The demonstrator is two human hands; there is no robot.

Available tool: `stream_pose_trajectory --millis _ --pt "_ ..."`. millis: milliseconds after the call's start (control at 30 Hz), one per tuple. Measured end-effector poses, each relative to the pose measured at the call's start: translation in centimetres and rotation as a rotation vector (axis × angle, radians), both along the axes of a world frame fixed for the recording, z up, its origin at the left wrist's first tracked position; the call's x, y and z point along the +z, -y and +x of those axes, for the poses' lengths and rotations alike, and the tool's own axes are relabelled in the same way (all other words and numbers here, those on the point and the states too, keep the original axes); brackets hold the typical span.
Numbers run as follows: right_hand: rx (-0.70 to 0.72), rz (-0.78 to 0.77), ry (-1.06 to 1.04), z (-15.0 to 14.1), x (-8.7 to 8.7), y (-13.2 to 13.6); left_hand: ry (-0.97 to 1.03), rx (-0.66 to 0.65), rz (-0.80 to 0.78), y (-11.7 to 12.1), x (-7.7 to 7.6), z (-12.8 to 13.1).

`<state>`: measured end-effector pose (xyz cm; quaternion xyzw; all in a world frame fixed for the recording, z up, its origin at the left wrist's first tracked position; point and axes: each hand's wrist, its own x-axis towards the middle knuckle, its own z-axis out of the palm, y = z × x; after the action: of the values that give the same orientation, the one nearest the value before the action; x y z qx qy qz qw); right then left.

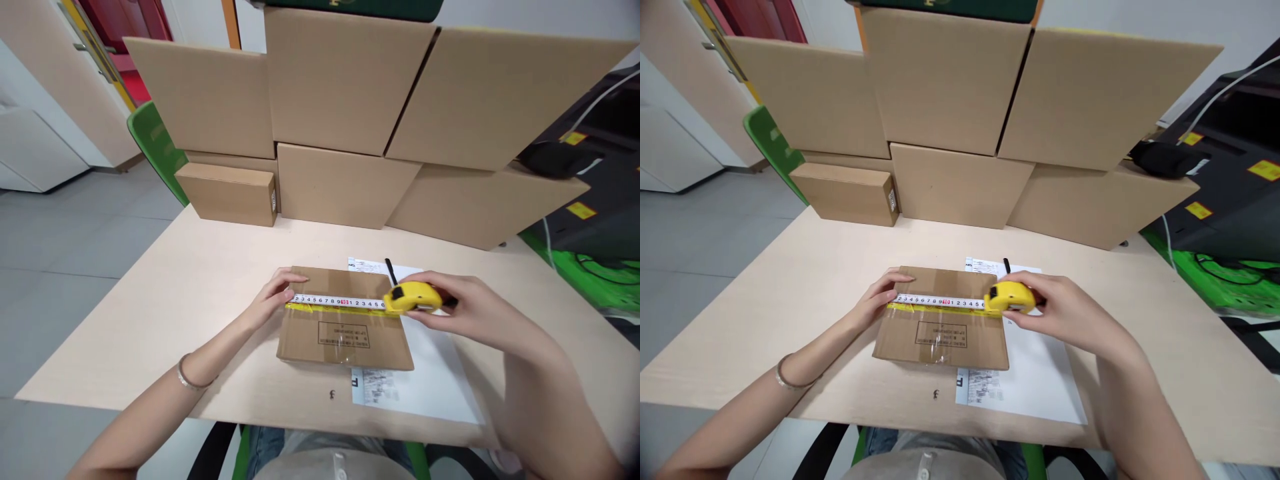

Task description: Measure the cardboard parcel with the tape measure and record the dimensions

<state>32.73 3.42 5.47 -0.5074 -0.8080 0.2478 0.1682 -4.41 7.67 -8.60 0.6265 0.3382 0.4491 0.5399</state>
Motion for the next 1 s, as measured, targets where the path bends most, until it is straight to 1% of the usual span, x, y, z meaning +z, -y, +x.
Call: stream_pose_trajectory --millis 67,167,233,300,333,367,433,500,567,600,667,733,767,833,900,1000 --pt "0.069 0.067 0.024 -3.4 0.1 -0.9 0.018 0.015 -0.015 -0.1 -0.2 0.1" --pt "0.193 0.155 0.052 -9.5 -0.3 -2.4 0.069 0.053 -0.041 -0.1 -0.5 0.5" --pt "0.281 0.179 0.054 -13.1 -0.7 -3.1 0.109 0.072 -0.064 -0.1 -0.6 1.0" --pt "0.363 0.202 0.027 -15.3 -0.7 -3.6 0.129 0.084 -0.087 -0.1 -0.7 1.3" --pt "0.395 0.215 0.011 -15.8 -0.6 -3.8 0.128 0.088 -0.095 -0.1 -0.6 1.4" --pt "0.418 0.228 -0.005 -15.9 -0.4 -3.9 0.122 0.088 -0.102 -0.1 -0.3 1.4" --pt "0.444 0.239 -0.036 -14.7 0.1 -4.0 0.100 0.080 -0.104 0.1 0.6 1.1" --pt "0.463 0.212 -0.084 -12.2 0.9 -3.7 0.001 0.088 -0.057 0.8 2.4 0.8" --pt "0.499 0.158 -0.131 -9.5 1.5 -2.9 -0.329 0.166 0.131 2.3 4.6 0.8" --pt "0.520 0.128 -0.148 -8.2 1.8 -2.3 -0.442 0.192 0.262 3.3 5.8 1.0" --pt "0.550 0.072 -0.158 -6.6 2.0 -1.0 -0.567 0.160 0.517 5.3 7.8 1.9" --pt "0.582 0.031 -0.133 -6.0 1.9 0.2 -0.611 0.069 0.712 7.1 8.9 3.0" --pt "0.598 0.016 -0.107 -6.0 1.8 0.7 -0.620 0.031 0.752 7.8 9.0 3.6" --pt "0.621 0.002 -0.054 -6.2 1.4 1.2 -0.628 -0.034 0.774 8.5 8.8 4.5" --pt "0.616 -0.015 -0.027 -6.5 1.0 1.2 -0.638 -0.075 0.786 8.6 8.2 4.9" --pt "0.602 -0.071 -0.038 -6.5 0.7 0.5 -0.661 -0.116 0.854 8.2 7.3 4.9"
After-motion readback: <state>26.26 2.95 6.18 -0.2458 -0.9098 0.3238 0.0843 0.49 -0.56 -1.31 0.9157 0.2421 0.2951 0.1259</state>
